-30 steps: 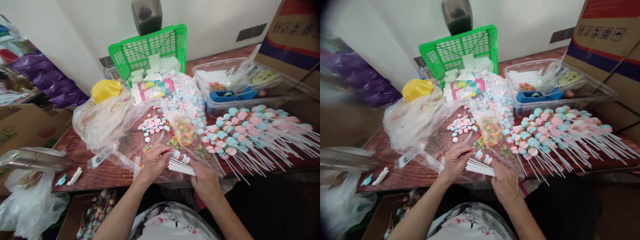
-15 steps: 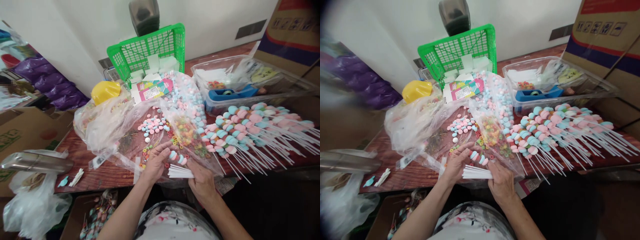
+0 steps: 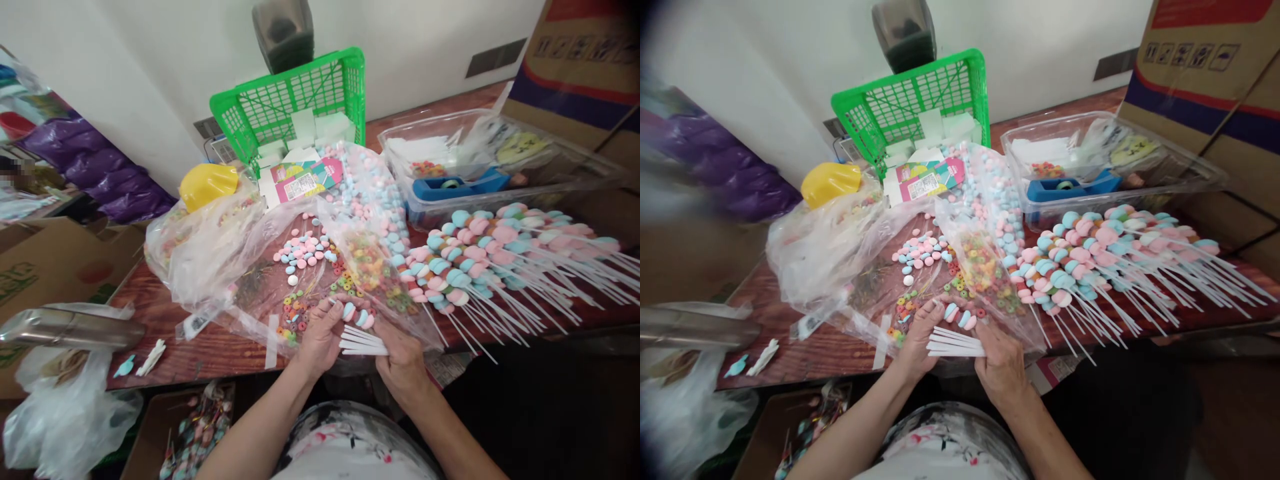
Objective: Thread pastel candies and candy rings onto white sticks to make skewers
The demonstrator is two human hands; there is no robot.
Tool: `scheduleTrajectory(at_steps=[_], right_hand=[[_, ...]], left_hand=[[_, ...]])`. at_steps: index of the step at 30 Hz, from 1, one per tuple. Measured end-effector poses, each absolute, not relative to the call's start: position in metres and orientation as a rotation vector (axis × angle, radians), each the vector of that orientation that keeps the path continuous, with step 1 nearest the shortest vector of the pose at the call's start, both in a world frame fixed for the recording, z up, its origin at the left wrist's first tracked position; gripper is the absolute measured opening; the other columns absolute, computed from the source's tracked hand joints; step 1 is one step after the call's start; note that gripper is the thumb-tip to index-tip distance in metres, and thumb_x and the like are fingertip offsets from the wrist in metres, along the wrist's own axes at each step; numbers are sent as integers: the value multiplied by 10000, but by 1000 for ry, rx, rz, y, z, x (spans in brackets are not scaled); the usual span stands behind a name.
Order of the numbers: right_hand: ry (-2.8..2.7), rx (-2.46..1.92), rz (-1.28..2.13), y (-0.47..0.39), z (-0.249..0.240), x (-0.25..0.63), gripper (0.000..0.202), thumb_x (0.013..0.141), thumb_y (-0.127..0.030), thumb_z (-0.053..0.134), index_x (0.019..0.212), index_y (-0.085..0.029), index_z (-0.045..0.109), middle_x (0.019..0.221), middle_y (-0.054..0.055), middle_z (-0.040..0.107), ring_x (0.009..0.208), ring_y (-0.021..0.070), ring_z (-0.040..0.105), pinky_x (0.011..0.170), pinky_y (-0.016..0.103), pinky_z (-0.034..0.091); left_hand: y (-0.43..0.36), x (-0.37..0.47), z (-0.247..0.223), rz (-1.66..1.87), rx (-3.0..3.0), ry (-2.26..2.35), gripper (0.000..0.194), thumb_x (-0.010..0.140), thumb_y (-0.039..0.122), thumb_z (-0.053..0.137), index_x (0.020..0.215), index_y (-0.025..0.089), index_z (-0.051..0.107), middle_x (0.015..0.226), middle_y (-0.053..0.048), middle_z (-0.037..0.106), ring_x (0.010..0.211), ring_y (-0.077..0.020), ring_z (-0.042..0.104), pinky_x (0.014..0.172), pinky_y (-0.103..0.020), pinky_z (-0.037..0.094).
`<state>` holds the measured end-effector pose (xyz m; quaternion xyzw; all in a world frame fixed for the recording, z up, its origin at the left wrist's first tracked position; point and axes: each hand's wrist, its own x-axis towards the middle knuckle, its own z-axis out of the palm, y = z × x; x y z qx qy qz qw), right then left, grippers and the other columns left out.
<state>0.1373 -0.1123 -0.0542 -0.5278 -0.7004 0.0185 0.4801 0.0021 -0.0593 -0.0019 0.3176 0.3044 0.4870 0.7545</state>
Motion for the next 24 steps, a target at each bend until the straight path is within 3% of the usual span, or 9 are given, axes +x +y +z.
scheduleTrajectory(at_steps=[4, 12, 18, 24], right_hand=[[-1708, -1251, 56, -112, -57, 139, 629, 688, 10, 403, 1262, -179, 577, 1077, 76, 715, 986, 215, 692, 911, 367, 559], [-1802, -1178, 159, -103, -58, 142, 525, 688, -14, 399, 1124, -179, 640, 1015, 78, 726, 980, 214, 685, 873, 368, 564], [-1874, -1155, 272, -104, -55, 146, 527, 682, -10, 388, 1106, -181, 652, 908, 60, 742, 866, 196, 713, 765, 327, 582], [-1921, -1165, 219, -107, -58, 145, 513, 667, -26, 381, 1062, -171, 675, 879, 57, 752, 760, 195, 723, 646, 290, 578]], left_hand=[[-63, 5, -2, 1044, 707, 696, 229, 743, 351, 739, 871, 169, 685, 845, -54, 708, 774, -187, 676, 749, -334, 538], [-61, 8, 10, 1075, 603, 666, 320, 753, 411, 712, 956, 171, 653, 741, -33, 672, 711, -176, 646, 669, -316, 521], [-57, 15, 7, 1161, 624, 702, 343, 742, 469, 711, 842, 159, 602, 615, 27, 559, 521, -89, 536, 517, -223, 441], [-57, 24, -12, 1192, 646, 720, 401, 737, 550, 680, 785, 188, 514, 557, 55, 493, 440, -76, 461, 418, -192, 353]])
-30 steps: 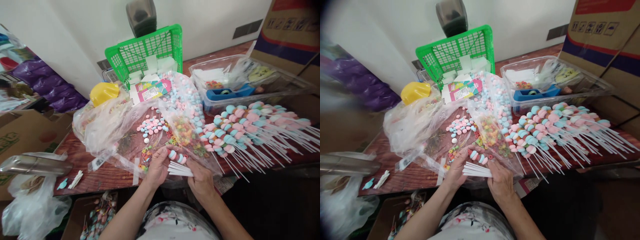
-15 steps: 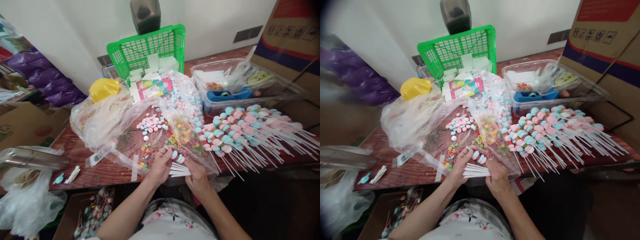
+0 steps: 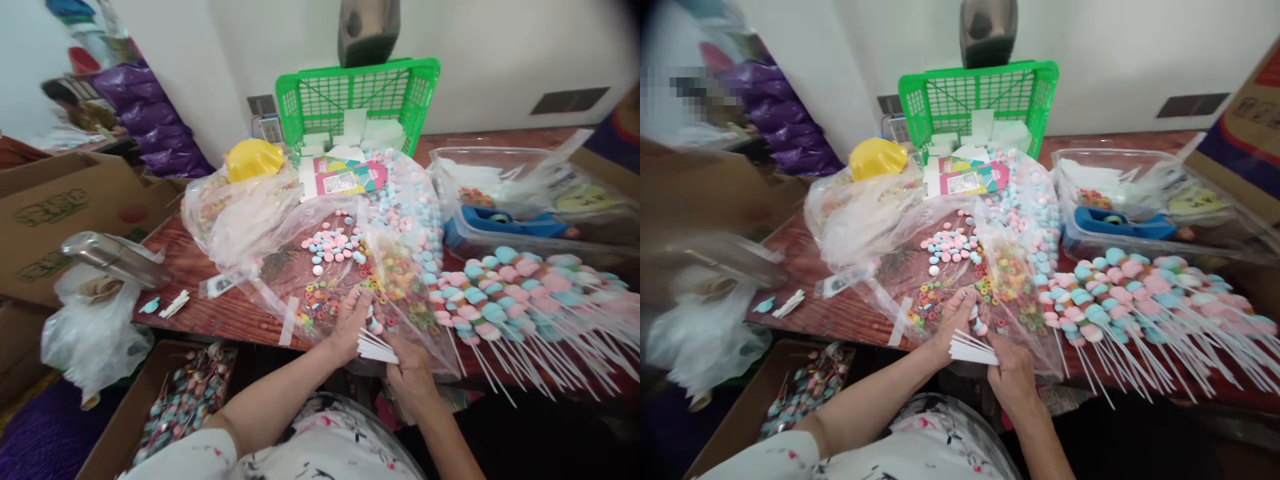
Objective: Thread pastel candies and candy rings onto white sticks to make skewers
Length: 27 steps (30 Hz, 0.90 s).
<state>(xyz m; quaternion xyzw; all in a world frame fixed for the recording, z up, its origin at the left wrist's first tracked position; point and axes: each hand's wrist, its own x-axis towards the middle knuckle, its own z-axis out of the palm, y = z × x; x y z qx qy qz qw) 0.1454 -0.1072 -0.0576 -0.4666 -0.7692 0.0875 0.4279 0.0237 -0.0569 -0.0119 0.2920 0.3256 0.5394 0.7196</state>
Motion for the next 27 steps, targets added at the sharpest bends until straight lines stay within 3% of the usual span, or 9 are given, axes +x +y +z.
scheduleTrajectory(at_steps=[3, 6, 8, 12, 15, 20, 23, 27], right_hand=[[-1818, -1184, 186, -108, -66, 147, 433, 708, -62, 399, 1016, -156, 688, 845, 62, 748, 713, 195, 711, 628, 284, 568], [-1637, -1283, 295, -109, -66, 148, 277, 811, -159, 463, 928, -144, 713, 677, 37, 693, 578, 171, 644, 552, 259, 529], [-1492, -1350, 404, -110, -61, 147, 243, 858, -241, 509, 898, -136, 724, 551, -3, 600, 480, 139, 558, 481, 234, 475], [-1288, -1365, 565, -110, -50, 145, 286, 884, -330, 528, 858, -128, 729, 490, -38, 495, 409, 103, 457, 402, 210, 384], [-1290, -1362, 595, -110, -51, 144, 283, 877, -349, 541, 841, -137, 725, 504, -37, 493, 432, 105, 452, 421, 212, 381], [-1329, -1377, 584, -112, -62, 145, 296, 877, -342, 542, 691, -161, 684, 533, -18, 524, 508, 119, 490, 499, 220, 424], [-1325, -1379, 569, -112, -66, 146, 251, 873, -332, 544, 781, -159, 702, 553, -18, 539, 523, 126, 500, 520, 227, 441], [-1356, -1377, 593, -112, -69, 147, 208, 861, -292, 540, 822, -173, 706, 585, -4, 586, 556, 148, 550, 543, 242, 472]], left_hand=[[-56, 21, -14, 1215, 701, 753, 416, 777, 574, 624, 909, 183, 571, 687, 16, 577, 526, -88, 524, 509, -221, 422], [-44, -4, -5, 1245, 999, 869, 474, 860, 557, 518, 1176, 207, 574, 974, -55, 647, 776, -137, 607, 711, -271, 476], [-27, -34, 3, 1233, 1306, 1062, 415, 899, 476, 492, 1211, 217, 582, 1098, -73, 637, 935, -172, 598, 821, -299, 460], [13, -94, 3, 936, 2043, 1592, 175, 804, 269, 618, 916, 160, 696, 903, -81, 654, 882, -210, 575, 850, -352, 435], [28, -113, -7, 728, 2263, 1694, 85, 767, 189, 620, 705, 162, 670, 794, -68, 642, 824, -204, 565, 843, -354, 426], [36, -113, -13, 770, 2274, 1701, 129, 810, 226, 582, 752, 159, 675, 761, -52, 663, 761, -172, 577, 785, -304, 430], [51, -114, -9, 814, 2217, 1769, 151, 810, 250, 576, 799, 148, 687, 780, -52, 683, 722, -158, 583, 705, -270, 431], [69, -115, -6, 756, 2212, 1757, 111, 728, 213, 619, 648, 150, 665, 607, 2, 633, 596, -128, 547, 613, -238, 412]])
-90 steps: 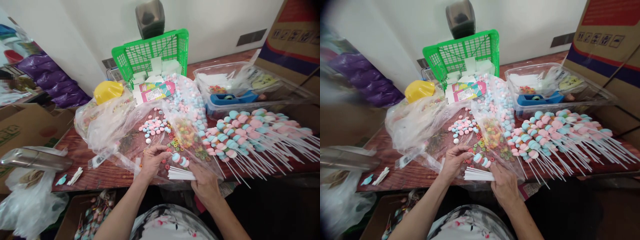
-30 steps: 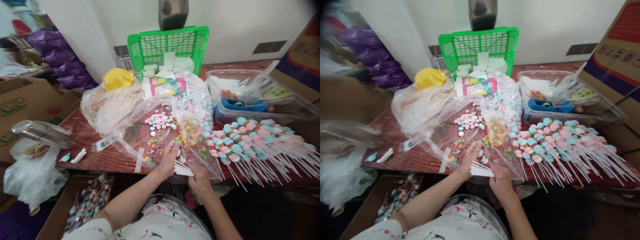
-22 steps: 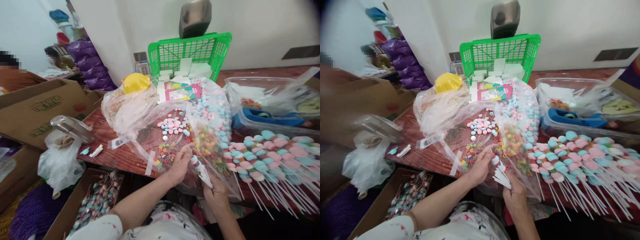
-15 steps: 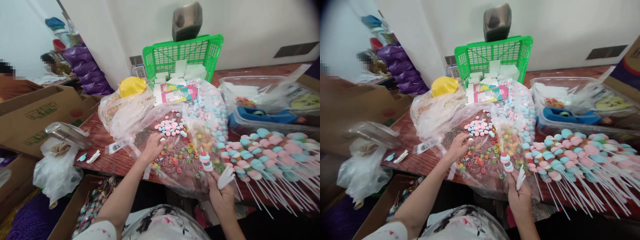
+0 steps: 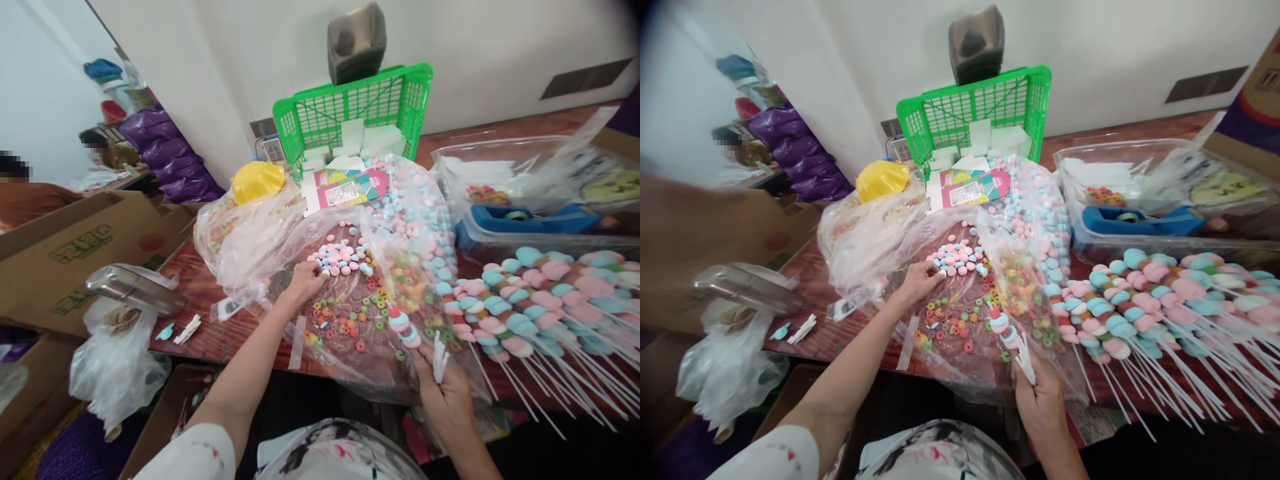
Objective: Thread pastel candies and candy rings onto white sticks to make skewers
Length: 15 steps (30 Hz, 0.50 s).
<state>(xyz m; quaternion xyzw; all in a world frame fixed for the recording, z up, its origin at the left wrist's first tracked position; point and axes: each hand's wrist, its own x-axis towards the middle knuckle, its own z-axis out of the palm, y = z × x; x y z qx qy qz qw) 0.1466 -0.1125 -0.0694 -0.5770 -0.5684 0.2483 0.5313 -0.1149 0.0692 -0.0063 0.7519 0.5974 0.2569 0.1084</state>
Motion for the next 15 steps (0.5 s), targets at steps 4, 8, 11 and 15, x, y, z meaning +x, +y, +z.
scheduleTrajectory(at_steps=[4, 8, 11, 15], right_hand=[[-1397, -1363, 576, -112, -67, 147, 215, 858, -254, 517, 912, -173, 709, 601, -4, 605, 553, 153, 574, 534, 246, 490], [-1459, -1341, 475, -110, -61, 146, 235, 853, -216, 501, 943, -168, 713, 590, -3, 611, 528, 152, 587, 532, 246, 502], [-1513, -1325, 393, -108, -56, 145, 232, 850, -201, 492, 905, -164, 715, 653, 27, 675, 557, 163, 626, 552, 252, 521], [-1541, -1296, 333, -107, -53, 144, 243, 840, -172, 471, 902, -158, 706, 748, 49, 729, 600, 167, 672, 574, 247, 545]], left_hand=[[71, -113, -11, 736, 2240, 1756, 127, 722, 188, 587, 780, 145, 692, 644, 8, 638, 596, -123, 542, 596, -232, 417], [64, -114, -17, 691, 2332, 1715, 329, 723, 146, 555, 1027, 158, 682, 813, -29, 671, 717, -153, 580, 698, -270, 465], [58, -114, -18, 605, 2447, 1635, 297, 711, 101, 535, 944, 158, 710, 952, -86, 664, 888, -207, 586, 839, -339, 462], [49, -113, -14, 476, 2589, 1517, 258, 753, 103, 511, 929, 156, 692, 1068, -117, 634, 1016, -248, 544, 928, -400, 430]])
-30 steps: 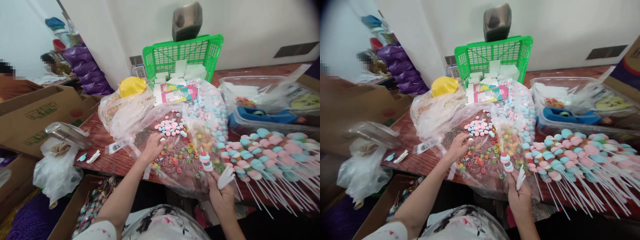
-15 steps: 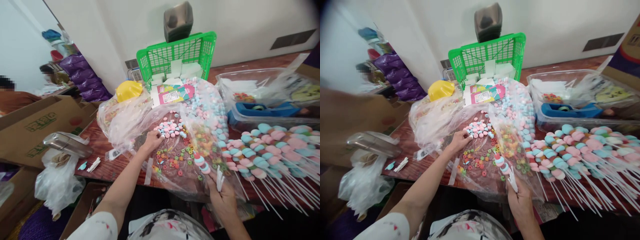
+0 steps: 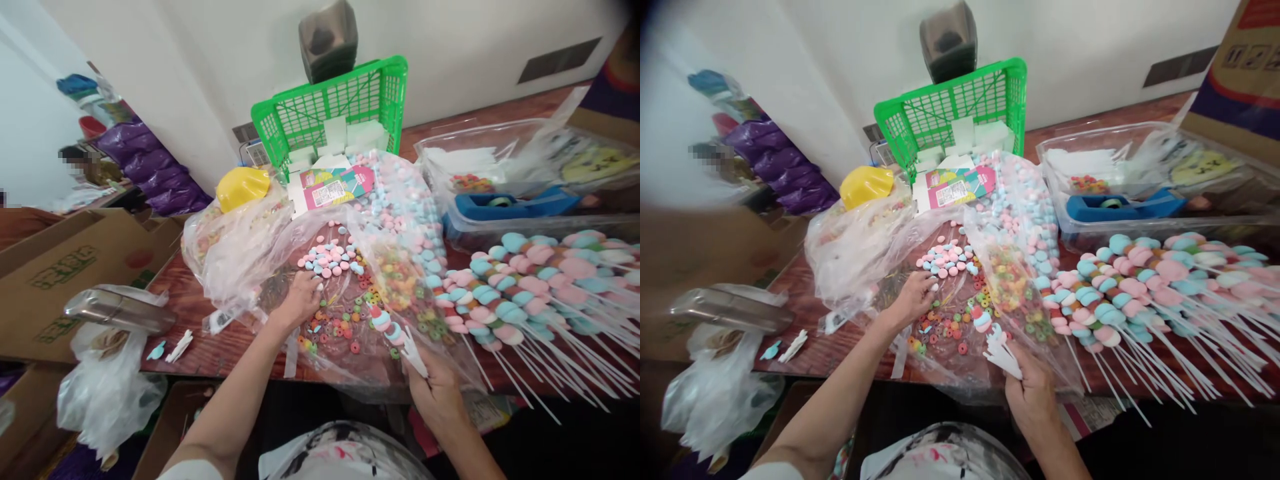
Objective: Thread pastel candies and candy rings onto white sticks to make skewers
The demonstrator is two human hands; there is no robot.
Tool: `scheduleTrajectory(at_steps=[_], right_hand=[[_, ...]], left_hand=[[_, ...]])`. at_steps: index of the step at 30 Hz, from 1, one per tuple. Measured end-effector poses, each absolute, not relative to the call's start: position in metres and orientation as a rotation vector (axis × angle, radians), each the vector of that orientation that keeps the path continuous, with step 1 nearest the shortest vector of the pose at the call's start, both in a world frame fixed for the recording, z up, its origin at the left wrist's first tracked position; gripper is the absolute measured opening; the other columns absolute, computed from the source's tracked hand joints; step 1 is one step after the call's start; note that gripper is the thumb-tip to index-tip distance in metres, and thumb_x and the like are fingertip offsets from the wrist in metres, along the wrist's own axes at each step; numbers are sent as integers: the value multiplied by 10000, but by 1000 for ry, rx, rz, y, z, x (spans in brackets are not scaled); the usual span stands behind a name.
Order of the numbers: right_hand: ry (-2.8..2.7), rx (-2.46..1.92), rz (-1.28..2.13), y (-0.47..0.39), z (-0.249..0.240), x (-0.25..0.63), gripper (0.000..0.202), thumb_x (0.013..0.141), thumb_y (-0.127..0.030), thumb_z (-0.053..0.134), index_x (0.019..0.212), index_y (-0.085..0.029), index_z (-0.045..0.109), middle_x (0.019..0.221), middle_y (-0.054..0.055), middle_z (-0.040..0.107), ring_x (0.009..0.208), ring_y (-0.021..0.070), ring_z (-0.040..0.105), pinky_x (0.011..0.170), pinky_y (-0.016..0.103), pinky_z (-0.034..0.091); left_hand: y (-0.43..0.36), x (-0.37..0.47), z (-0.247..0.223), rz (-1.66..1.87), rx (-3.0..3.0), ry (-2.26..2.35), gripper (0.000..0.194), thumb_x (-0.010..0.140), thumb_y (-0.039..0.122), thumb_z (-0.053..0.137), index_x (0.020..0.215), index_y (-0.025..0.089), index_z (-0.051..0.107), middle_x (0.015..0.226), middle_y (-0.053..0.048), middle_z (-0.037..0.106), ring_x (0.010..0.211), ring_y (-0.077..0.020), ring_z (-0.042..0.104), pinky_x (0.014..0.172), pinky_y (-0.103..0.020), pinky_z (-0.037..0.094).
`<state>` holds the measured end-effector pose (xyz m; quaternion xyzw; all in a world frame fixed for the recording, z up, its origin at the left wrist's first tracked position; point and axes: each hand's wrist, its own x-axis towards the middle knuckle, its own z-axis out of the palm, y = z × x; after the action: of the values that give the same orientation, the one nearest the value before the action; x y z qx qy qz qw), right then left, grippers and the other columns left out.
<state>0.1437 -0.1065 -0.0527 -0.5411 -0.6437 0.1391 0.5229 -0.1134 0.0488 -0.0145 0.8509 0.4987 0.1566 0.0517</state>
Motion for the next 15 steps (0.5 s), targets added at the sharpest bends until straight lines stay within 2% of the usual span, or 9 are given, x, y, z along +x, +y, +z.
scheduleTrajectory(at_steps=[4, 8, 12, 15], right_hand=[[-1582, -1290, 329, -106, -56, 143, 284, 810, -126, 438, 916, -155, 700, 770, 48, 742, 607, 164, 687, 575, 242, 560], [-1631, -1306, 259, -105, -62, 142, 350, 768, -107, 422, 979, -162, 696, 846, 64, 755, 672, 183, 709, 610, 269, 573], [-1639, -1312, 224, -105, -64, 141, 376, 745, -91, 407, 963, -176, 701, 840, 59, 755, 706, 191, 715, 640, 282, 578], [-1645, -1318, 225, -106, -64, 141, 394, 729, -72, 399, 960, -179, 700, 830, 55, 752, 713, 194, 715, 634, 286, 577]], left_hand=[[42, -112, -9, 375, 2662, 1507, 245, 877, 214, 466, 1014, 155, 660, 1076, -123, 625, 1003, -250, 533, 936, -429, 421], [36, -110, -7, 328, 2675, 1625, 262, 900, 244, 472, 1086, 174, 643, 1062, -117, 629, 1013, -255, 520, 930, -432, 422], [33, -109, -10, 482, 2575, 1617, 208, 864, 223, 536, 1021, 176, 664, 1060, -107, 651, 1020, -248, 531, 925, -407, 421], [36, -111, -14, 649, 2425, 1552, 139, 821, 203, 591, 929, 180, 675, 968, -73, 691, 936, -218, 575, 899, -376, 425]])
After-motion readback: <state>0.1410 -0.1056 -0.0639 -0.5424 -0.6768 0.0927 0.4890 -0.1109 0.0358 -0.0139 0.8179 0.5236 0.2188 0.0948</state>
